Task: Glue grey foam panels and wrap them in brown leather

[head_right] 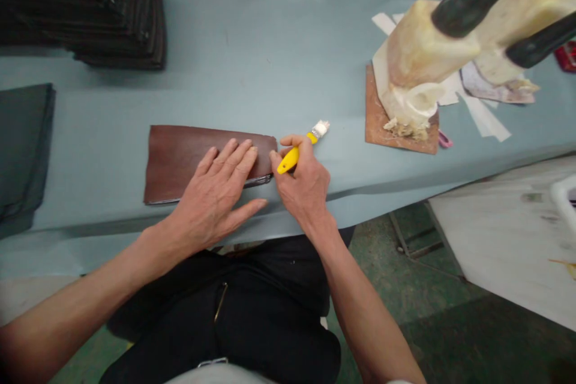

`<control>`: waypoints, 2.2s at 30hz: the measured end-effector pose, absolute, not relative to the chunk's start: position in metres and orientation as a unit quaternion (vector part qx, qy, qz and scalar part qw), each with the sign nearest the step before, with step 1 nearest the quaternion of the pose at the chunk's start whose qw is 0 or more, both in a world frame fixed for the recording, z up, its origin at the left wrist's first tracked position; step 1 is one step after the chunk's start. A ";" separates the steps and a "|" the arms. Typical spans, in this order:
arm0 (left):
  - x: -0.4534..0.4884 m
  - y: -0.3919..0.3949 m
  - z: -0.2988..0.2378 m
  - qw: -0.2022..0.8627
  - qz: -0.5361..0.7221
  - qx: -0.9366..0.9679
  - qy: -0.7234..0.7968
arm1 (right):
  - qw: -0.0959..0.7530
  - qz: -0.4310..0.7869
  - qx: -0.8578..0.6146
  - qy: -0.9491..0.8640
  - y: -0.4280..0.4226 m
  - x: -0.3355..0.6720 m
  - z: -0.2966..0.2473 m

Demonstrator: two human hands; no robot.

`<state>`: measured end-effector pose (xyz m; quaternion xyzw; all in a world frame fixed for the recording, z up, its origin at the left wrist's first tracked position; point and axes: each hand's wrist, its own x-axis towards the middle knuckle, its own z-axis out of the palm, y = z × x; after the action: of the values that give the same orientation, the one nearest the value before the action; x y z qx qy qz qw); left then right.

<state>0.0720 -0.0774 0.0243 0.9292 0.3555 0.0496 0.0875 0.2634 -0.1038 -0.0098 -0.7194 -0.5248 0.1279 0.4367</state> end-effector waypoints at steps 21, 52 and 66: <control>0.027 -0.074 0.023 0.115 0.104 0.886 0.437 | 0.390 0.079 -0.740 -0.542 -0.099 0.264 -0.010; -0.016 -0.072 0.007 0.150 0.216 0.824 0.502 | 0.482 0.064 -0.684 -0.544 -0.099 0.273 -0.009; -0.018 -0.072 0.001 0.130 0.230 0.837 0.479 | 0.478 0.083 -0.713 -0.507 -0.100 0.274 -0.006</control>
<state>-0.0178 -0.0718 0.0010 0.8371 0.4788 0.2303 0.1305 0.2744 -0.1005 -0.0057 -0.7127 -0.5070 0.0829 0.4775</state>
